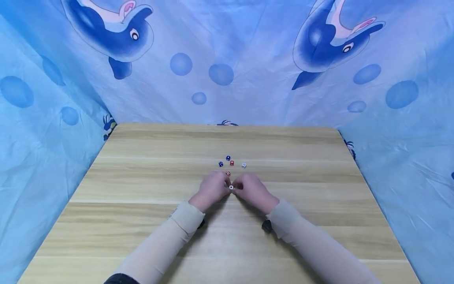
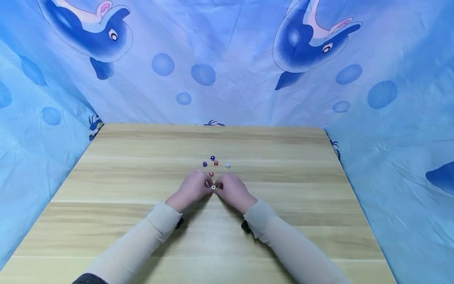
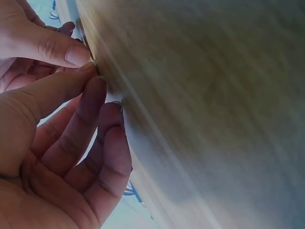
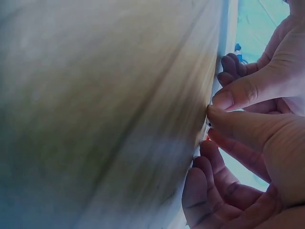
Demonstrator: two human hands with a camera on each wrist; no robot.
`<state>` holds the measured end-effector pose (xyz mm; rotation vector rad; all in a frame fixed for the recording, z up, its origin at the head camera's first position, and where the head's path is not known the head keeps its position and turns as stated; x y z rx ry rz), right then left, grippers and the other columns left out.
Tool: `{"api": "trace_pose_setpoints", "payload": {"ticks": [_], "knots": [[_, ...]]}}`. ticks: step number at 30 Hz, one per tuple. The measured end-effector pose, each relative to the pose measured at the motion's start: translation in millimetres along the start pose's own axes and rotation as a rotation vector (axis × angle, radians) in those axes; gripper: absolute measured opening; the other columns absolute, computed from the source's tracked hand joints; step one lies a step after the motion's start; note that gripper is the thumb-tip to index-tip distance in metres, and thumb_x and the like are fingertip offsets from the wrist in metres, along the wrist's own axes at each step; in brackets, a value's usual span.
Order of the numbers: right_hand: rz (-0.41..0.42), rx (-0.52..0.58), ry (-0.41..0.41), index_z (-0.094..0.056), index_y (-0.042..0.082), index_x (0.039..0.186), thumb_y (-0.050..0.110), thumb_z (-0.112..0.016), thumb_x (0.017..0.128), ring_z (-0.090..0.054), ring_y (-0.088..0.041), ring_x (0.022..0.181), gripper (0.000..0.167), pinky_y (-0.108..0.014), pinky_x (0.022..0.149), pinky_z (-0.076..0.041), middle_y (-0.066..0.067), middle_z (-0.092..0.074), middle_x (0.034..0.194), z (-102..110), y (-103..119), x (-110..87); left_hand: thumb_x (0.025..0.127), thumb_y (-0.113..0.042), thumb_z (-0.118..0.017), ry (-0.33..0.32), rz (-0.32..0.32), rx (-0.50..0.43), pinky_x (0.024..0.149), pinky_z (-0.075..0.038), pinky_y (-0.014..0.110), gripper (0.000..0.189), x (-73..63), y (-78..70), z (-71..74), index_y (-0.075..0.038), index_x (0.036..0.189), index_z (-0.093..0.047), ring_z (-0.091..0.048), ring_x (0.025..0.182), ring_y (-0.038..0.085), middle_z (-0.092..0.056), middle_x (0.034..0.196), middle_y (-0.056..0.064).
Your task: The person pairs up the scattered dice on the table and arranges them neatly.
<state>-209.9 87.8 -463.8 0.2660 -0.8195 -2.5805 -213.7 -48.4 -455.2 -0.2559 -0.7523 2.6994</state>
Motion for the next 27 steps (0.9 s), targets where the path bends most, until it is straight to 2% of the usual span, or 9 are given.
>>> {"api": "trace_pose_setpoints", "payload": {"ticks": [8, 15, 22, 25, 27], "knots": [[-0.002, -0.007, -0.009, -0.080, 0.014, 0.099, 0.017, -0.081, 0.088, -0.065, -0.010, 0.084, 0.011, -0.032, 0.080, -0.053, 0.005, -0.074, 0.092, -1, -2, -2.3, 0.080, -0.010, -0.085, 0.001, 0.049, 0.009, 0.067, -0.053, 0.033, 0.008, -1.2, -0.4, -3.0, -0.013, 0.083, -0.078, -0.065, 0.086, 0.018, -0.072, 0.092, -0.001], [-0.034, 0.004, 0.004, -0.080, 0.014, 0.102, 0.017, -0.080, 0.089, -0.066, -0.011, 0.085, 0.013, -0.033, 0.080, -0.053, 0.004, -0.074, 0.094, 0, -5, -3.1, 0.081, -0.011, -0.083, -0.003, 0.051, 0.014, 0.066, -0.052, 0.031, 0.008, -0.1, -3.3, -4.2, -0.015, 0.084, -0.077, -0.064, 0.083, 0.017, -0.072, 0.093, -0.001], [0.011, -0.033, -0.015, -0.080, 0.013, 0.102, 0.016, -0.079, 0.090, -0.066, -0.011, 0.086, 0.013, -0.032, 0.080, -0.053, 0.004, -0.075, 0.094, 0, -4, -2.8, 0.080, -0.011, -0.084, -0.012, 0.059, 0.036, 0.062, -0.052, 0.032, 0.008, -0.1, -2.8, -4.2, -0.015, 0.082, -0.077, -0.063, 0.080, 0.017, -0.071, 0.092, -0.001], [0.024, -0.004, 0.028, -0.079, 0.011, 0.106, 0.014, -0.079, 0.089, -0.065, -0.013, 0.086, 0.017, -0.034, 0.080, -0.053, 0.003, -0.073, 0.094, 2, -6, -1.9, 0.080, -0.013, -0.085, -0.010, 0.065, 0.034, 0.063, -0.052, 0.032, 0.009, -0.3, -2.1, -4.0, -0.016, 0.080, -0.076, -0.064, 0.081, 0.017, -0.072, 0.093, -0.002], [-0.008, 0.040, 0.064, -0.077, 0.011, 0.110, 0.014, -0.080, 0.088, -0.064, -0.012, 0.087, 0.022, -0.033, 0.081, -0.053, 0.003, -0.072, 0.096, 6, -11, -1.0, 0.080, -0.013, -0.085, -0.003, 0.067, 0.027, 0.065, -0.052, 0.033, 0.010, 0.2, -1.7, -4.0, -0.016, 0.080, -0.076, -0.063, 0.082, 0.017, -0.072, 0.094, -0.002]]}}
Point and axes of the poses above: each hand's wrist, its own x-axis towards the middle knuckle, its own z-axis out of the back of the hand, y = z × x, the point moved 4 cm from there along x, towards the middle knuckle
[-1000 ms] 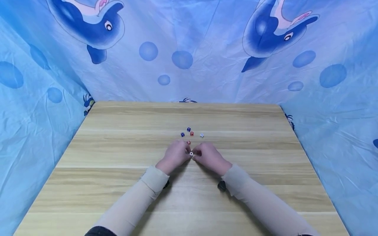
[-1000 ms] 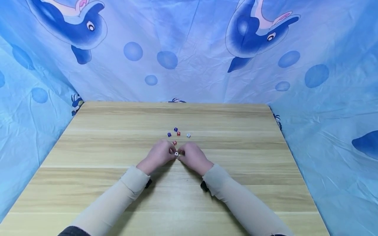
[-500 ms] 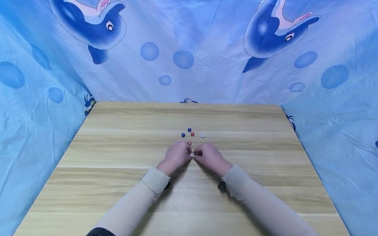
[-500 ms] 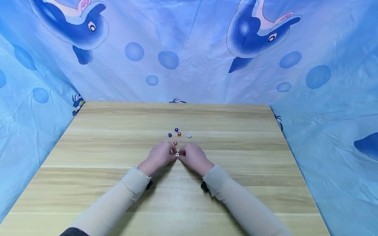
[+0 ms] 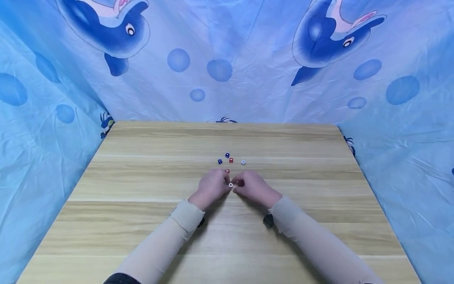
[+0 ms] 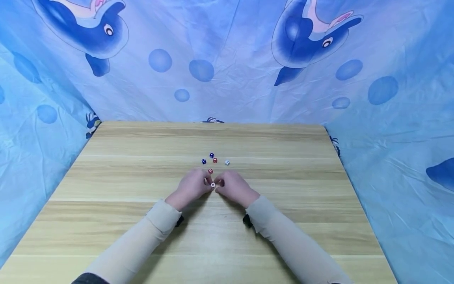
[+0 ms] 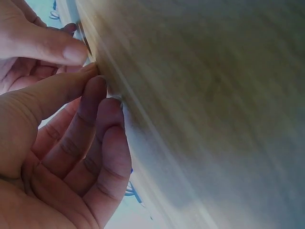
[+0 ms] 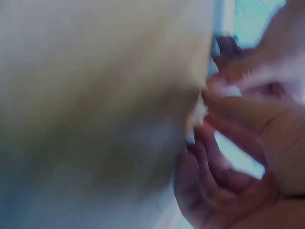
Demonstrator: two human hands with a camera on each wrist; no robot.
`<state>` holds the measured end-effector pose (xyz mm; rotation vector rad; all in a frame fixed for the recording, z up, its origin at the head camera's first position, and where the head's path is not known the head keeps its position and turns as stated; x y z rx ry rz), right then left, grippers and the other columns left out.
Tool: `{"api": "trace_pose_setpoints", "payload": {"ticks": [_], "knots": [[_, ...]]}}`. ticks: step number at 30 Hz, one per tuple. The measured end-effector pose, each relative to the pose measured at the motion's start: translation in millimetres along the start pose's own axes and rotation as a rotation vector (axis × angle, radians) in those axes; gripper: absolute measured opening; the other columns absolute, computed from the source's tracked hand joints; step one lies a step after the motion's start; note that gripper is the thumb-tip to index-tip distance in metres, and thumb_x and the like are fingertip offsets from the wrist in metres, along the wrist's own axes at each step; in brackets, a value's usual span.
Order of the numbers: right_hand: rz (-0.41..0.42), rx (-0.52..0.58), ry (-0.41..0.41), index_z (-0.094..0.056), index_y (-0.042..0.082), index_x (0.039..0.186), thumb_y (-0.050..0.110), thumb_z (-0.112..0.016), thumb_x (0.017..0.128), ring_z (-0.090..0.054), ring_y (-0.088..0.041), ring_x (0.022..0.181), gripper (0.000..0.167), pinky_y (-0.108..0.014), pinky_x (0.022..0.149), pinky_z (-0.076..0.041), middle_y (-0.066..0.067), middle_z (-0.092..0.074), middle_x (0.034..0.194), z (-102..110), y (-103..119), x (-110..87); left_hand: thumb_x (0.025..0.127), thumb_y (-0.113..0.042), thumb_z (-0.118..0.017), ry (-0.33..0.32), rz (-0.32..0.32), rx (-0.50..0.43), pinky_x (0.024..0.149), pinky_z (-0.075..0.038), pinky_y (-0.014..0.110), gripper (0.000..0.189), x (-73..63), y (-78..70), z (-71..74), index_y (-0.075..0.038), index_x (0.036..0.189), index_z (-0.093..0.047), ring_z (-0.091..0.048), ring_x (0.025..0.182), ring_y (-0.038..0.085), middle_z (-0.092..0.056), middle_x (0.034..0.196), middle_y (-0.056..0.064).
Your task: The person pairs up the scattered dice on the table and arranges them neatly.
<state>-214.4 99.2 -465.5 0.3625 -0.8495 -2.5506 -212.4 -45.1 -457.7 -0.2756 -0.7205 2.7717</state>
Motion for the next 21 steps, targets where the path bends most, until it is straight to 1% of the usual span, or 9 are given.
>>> {"api": "trace_pose_setpoints", "payload": {"ticks": [2, 4, 7, 9, 11, 13, 15, 18, 21], "knots": [[-0.035, 0.061, 0.019, -0.075, 0.010, 0.115, 0.013, -0.082, 0.086, -0.063, -0.012, 0.085, 0.029, -0.032, 0.079, -0.053, 0.003, -0.070, 0.095, 6, -7, 1.2, 0.079, -0.013, -0.086, 0.007, 0.002, -0.004, 0.066, -0.052, 0.033, 0.011, 0.7, 0.3, 0.0, -0.017, 0.080, -0.075, -0.063, 0.082, 0.017, -0.071, 0.095, -0.002], [-0.076, 0.128, 0.011, -0.074, 0.010, 0.119, 0.014, -0.083, 0.086, -0.064, -0.013, 0.080, 0.034, -0.032, 0.073, -0.054, 0.002, -0.069, 0.090, 13, -16, 3.1, 0.079, -0.013, -0.086, 0.008, 0.005, -0.001, 0.067, -0.052, 0.034, 0.012, 1.2, 0.7, 0.3, -0.017, 0.080, -0.074, -0.063, 0.083, 0.017, -0.070, 0.094, -0.003], [-0.115, 0.218, -0.057, -0.071, 0.007, 0.124, 0.015, -0.082, 0.087, -0.062, -0.017, 0.065, 0.039, -0.031, 0.059, -0.052, -0.002, -0.067, 0.078, 24, -30, 7.6, 0.079, -0.014, -0.086, 0.004, 0.003, 0.012, 0.069, -0.052, 0.035, 0.013, 1.5, 0.7, 0.2, -0.019, 0.079, -0.074, -0.063, 0.084, 0.018, -0.070, 0.093, -0.003], [-0.150, 0.251, -0.117, -0.070, 0.006, 0.127, 0.018, -0.082, 0.088, -0.060, -0.018, 0.059, 0.042, -0.030, 0.053, -0.049, -0.004, -0.065, 0.073, 31, -39, 11.2, 0.080, -0.015, -0.086, 0.004, 0.000, 0.013, 0.070, -0.052, 0.036, 0.013, 1.4, 0.6, -0.2, -0.019, 0.078, -0.074, -0.063, 0.085, 0.018, -0.070, 0.094, -0.003], [-0.177, 0.265, -0.176, -0.069, 0.005, 0.129, 0.020, -0.082, 0.088, -0.060, -0.018, 0.057, 0.045, -0.030, 0.051, -0.048, -0.006, -0.064, 0.071, 36, -45, 15.1, 0.080, -0.016, -0.086, 0.003, -0.003, 0.013, 0.071, -0.052, 0.036, 0.012, 1.2, 0.6, -0.4, -0.019, 0.079, -0.074, -0.063, 0.086, 0.019, -0.072, 0.098, -0.001], [-0.206, 0.267, -0.212, -0.068, 0.005, 0.129, 0.022, -0.083, 0.087, -0.061, -0.018, 0.060, 0.048, -0.030, 0.054, -0.051, -0.006, -0.065, 0.075, 39, -50, 19.4, 0.080, -0.016, -0.086, 0.002, -0.003, 0.014, 0.072, -0.053, 0.036, 0.011, 1.3, 0.9, -0.6, -0.018, 0.080, -0.075, -0.064, 0.087, 0.019, -0.072, 0.100, -0.001], [-0.229, 0.257, -0.224, -0.069, 0.005, 0.128, 0.024, -0.083, 0.087, -0.063, -0.018, 0.066, 0.048, -0.032, 0.059, -0.053, -0.007, -0.068, 0.082, 40, -53, 24.3, 0.080, -0.016, -0.086, 0.006, 0.001, 0.012, 0.071, -0.052, 0.036, 0.011, 1.4, 1.2, -0.5, -0.018, 0.081, -0.075, -0.064, 0.087, 0.019, -0.072, 0.102, 0.000], [-0.251, 0.228, -0.219, -0.070, 0.004, 0.125, 0.025, -0.084, 0.086, -0.068, -0.022, 0.087, 0.047, -0.037, 0.078, -0.056, -0.011, -0.072, 0.104, 40, -52, 31.0, 0.080, -0.016, -0.085, 0.011, 0.008, 0.005, 0.068, -0.052, 0.034, 0.012, 1.7, 1.7, -0.4, -0.018, 0.080, -0.074, -0.062, 0.084, 0.018, -0.072, 0.108, 0.002], [-0.252, 0.174, -0.223, -0.073, 0.004, 0.120, 0.025, -0.084, 0.086, -0.067, -0.026, 0.102, 0.042, -0.042, 0.092, -0.052, -0.013, -0.071, 0.117, 39, -50, 36.2, 0.080, -0.015, -0.086, 0.018, 0.018, -0.007, 0.065, -0.050, 0.033, 0.013, 1.8, 2.1, -0.2, -0.019, 0.079, -0.073, -0.061, 0.081, 0.016, -0.072, 0.110, 0.003]]}}
Point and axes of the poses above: each hand's wrist, its own x-axis towards the middle knuckle, its own z-axis out of the back of the hand, y = z × x, the point moved 4 cm from there along x, towards the middle knuckle
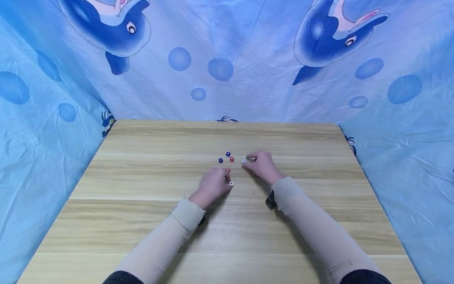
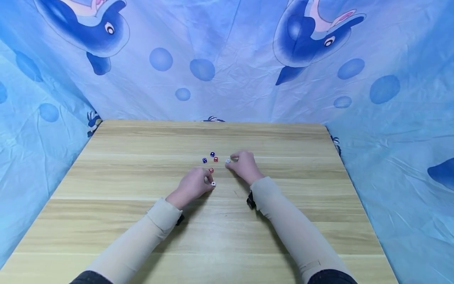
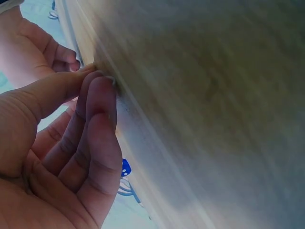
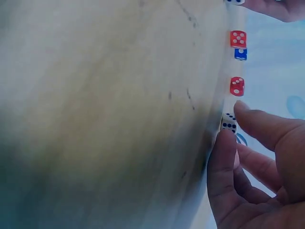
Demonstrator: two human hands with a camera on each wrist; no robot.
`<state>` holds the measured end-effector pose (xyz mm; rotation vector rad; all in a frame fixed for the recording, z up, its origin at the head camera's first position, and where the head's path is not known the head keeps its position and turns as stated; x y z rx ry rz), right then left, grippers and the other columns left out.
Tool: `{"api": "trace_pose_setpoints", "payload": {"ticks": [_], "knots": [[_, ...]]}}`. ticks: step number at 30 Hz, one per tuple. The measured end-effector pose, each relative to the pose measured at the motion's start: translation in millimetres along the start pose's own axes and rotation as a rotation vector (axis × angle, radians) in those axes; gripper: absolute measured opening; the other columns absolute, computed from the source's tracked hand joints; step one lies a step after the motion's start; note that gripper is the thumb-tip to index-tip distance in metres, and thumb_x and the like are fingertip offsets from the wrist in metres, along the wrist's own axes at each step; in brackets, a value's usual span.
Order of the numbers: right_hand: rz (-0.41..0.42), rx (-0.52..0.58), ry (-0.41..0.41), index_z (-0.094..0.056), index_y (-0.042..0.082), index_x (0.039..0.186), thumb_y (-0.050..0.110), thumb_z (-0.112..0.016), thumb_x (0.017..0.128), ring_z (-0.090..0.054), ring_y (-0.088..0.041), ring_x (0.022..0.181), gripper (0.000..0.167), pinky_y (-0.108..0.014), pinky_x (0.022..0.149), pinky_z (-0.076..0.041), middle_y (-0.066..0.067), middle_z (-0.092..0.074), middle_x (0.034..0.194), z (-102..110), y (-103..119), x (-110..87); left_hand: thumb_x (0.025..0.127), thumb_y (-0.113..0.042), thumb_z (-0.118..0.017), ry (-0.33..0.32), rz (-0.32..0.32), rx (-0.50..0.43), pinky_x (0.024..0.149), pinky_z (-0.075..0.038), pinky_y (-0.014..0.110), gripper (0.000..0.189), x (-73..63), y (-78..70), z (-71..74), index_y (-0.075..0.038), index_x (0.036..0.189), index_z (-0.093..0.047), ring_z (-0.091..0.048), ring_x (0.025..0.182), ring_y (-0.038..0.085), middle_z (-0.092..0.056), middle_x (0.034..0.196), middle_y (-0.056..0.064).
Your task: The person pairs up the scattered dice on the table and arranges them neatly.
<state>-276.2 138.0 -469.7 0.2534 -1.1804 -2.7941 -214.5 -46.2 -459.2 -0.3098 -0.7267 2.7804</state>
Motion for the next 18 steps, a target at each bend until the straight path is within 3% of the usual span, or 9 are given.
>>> {"api": "trace_pose_setpoints", "payload": {"ticks": [4, 11, 18], "knots": [[0.015, -0.045, -0.015, -0.078, 0.006, 0.109, 0.024, -0.084, 0.085, -0.067, -0.027, 0.102, 0.031, -0.043, 0.092, -0.052, -0.012, -0.072, 0.114, -2.5, 1.3, 3.8, 0.080, -0.015, -0.086, 0.003, 0.005, 0.004, 0.066, -0.050, 0.033, 0.014, 0.1, 0.7, 0.0, -0.019, 0.078, -0.072, -0.061, 0.082, 0.017, -0.072, 0.108, 0.002], [0.013, -0.052, -0.019, -0.081, 0.010, 0.098, 0.019, -0.084, 0.086, -0.066, -0.022, 0.095, 0.016, -0.038, 0.085, -0.053, -0.005, -0.075, 0.101, -2.4, 1.5, 4.2, 0.081, -0.016, -0.085, 0.010, 0.002, -0.005, 0.070, -0.052, 0.035, 0.013, 0.6, -1.5, -0.1, -0.019, 0.078, -0.073, -0.065, 0.094, 0.022, -0.066, 0.131, 0.005], [0.044, -0.048, 0.041, -0.082, 0.012, 0.094, 0.017, -0.085, 0.085, -0.065, -0.017, 0.085, 0.011, -0.035, 0.079, -0.053, 0.001, -0.074, 0.090, -3.3, 3.8, -1.3, 0.081, -0.017, -0.086, 0.014, -0.001, 0.005, 0.072, -0.053, 0.036, 0.013, 1.3, -0.9, 1.0, -0.018, 0.076, -0.073, -0.065, 0.102, 0.025, -0.067, 0.130, 0.005]]}}
Point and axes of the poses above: each hand's wrist, its own x-axis towards the middle knuckle, its own z-axis out of the back of the hand, y = z × x, the point moved 4 cm from there along x, towards the middle knuckle
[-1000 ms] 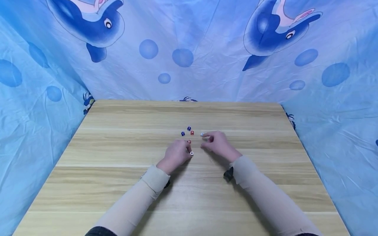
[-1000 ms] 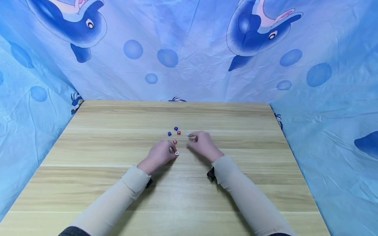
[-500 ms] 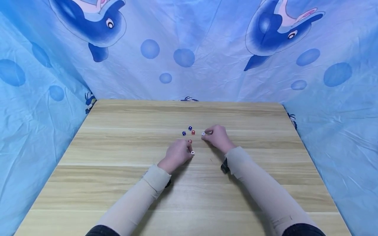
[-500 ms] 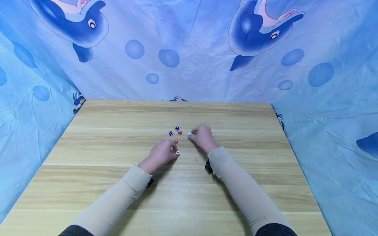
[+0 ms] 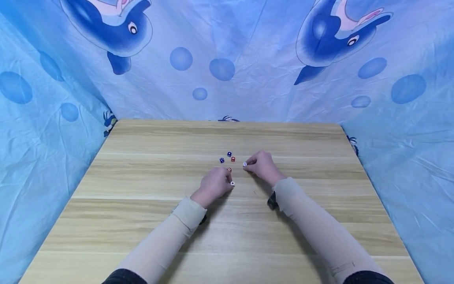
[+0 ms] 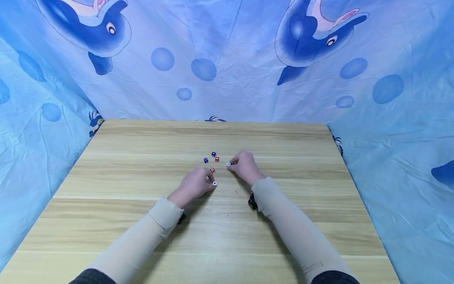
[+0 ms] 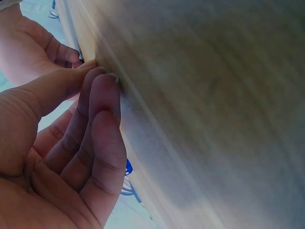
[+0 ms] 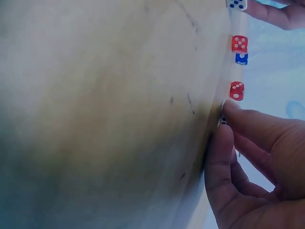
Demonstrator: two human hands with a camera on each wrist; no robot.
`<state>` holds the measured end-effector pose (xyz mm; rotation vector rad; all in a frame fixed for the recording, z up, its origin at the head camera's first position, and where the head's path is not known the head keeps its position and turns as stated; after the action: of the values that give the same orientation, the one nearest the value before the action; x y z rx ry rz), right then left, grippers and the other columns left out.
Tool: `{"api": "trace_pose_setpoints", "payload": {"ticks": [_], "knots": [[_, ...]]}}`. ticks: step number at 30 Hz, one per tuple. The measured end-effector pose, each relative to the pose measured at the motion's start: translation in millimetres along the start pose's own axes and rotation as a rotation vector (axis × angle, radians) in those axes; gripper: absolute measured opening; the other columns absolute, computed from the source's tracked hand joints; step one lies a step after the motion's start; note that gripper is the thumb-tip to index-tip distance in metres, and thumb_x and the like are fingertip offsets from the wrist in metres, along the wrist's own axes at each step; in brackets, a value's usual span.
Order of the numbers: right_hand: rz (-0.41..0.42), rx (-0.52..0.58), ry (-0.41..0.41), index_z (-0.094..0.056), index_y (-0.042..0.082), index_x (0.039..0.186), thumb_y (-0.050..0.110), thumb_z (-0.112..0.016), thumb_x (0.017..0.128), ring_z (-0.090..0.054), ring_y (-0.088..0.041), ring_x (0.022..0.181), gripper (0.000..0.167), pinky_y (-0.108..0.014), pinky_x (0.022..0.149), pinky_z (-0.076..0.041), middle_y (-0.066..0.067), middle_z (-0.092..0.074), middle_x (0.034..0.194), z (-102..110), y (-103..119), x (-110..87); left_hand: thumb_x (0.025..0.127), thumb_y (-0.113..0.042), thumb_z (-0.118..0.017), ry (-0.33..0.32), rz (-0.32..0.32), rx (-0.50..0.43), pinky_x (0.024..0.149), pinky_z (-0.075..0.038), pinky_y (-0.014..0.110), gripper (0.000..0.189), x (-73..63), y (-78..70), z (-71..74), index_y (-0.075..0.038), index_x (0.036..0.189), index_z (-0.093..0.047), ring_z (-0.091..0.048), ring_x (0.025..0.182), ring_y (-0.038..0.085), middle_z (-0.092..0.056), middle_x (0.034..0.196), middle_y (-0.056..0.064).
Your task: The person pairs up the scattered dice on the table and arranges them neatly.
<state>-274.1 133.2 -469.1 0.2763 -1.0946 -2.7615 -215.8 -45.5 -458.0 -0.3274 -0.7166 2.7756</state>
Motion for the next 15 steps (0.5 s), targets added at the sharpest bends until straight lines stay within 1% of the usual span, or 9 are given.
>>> {"api": "trace_pose_setpoints", "payload": {"ticks": [4, 6, 8, 11, 15], "knots": [[0.000, 0.004, 0.047, -0.082, 0.013, 0.096, 0.019, -0.084, 0.086, -0.065, -0.016, 0.089, 0.012, -0.037, 0.083, -0.052, 0.002, -0.074, 0.091, 0, -1, -7.2, 0.081, -0.017, -0.085, -0.008, -0.006, -0.003, 0.067, -0.051, 0.035, 0.015, 0.4, -0.3, 0.0, -0.019, 0.076, -0.072, -0.064, 0.092, 0.022, -0.069, 0.126, 0.005], [0.013, -0.006, 0.066, -0.082, 0.014, 0.098, 0.019, -0.083, 0.087, -0.066, -0.016, 0.092, 0.013, -0.038, 0.086, -0.052, 0.003, -0.075, 0.093, -1, -1, -12.0, 0.080, -0.017, -0.085, -0.011, -0.010, -0.003, 0.066, -0.051, 0.035, 0.015, 0.3, -0.4, -0.4, -0.019, 0.076, -0.071, -0.063, 0.088, 0.021, -0.068, 0.127, 0.005], [0.032, -0.014, 0.082, -0.082, 0.014, 0.098, 0.019, -0.083, 0.087, -0.067, -0.015, 0.094, 0.012, -0.038, 0.088, -0.052, 0.004, -0.075, 0.094, -2, -1, -17.3, 0.080, -0.017, -0.085, -0.012, -0.012, -0.005, 0.066, -0.051, 0.035, 0.015, 0.0, -0.7, -0.6, -0.019, 0.076, -0.071, -0.064, 0.090, 0.021, -0.066, 0.132, 0.005], [0.067, -0.023, 0.104, -0.082, 0.014, 0.099, 0.019, -0.083, 0.087, -0.068, -0.014, 0.094, 0.012, -0.038, 0.089, -0.053, 0.005, -0.075, 0.094, -5, 2, -25.9, 0.080, -0.017, -0.085, -0.007, -0.010, -0.002, 0.067, -0.051, 0.035, 0.015, -0.2, 0.0, -1.5, -0.019, 0.076, -0.071, -0.065, 0.095, 0.023, -0.064, 0.135, 0.004], [0.094, -0.025, 0.118, -0.081, 0.015, 0.097, 0.017, -0.084, 0.086, -0.067, -0.011, 0.088, 0.012, -0.035, 0.085, -0.053, 0.007, -0.074, 0.090, -12, 7, -36.0, 0.079, -0.016, -0.086, -0.007, 0.001, -0.006, 0.068, -0.051, 0.036, 0.015, -0.9, 1.9, -1.7, -0.019, 0.077, -0.071, -0.065, 0.098, 0.024, -0.063, 0.136, 0.004]]}}
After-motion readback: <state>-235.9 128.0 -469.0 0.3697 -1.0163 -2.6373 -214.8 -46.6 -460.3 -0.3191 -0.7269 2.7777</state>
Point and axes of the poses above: each hand's wrist, its own x-axis towards the middle knuckle, its own z-axis out of the back of the hand, y = z × x, the point moved 4 cm from there along x, towards the middle knuckle
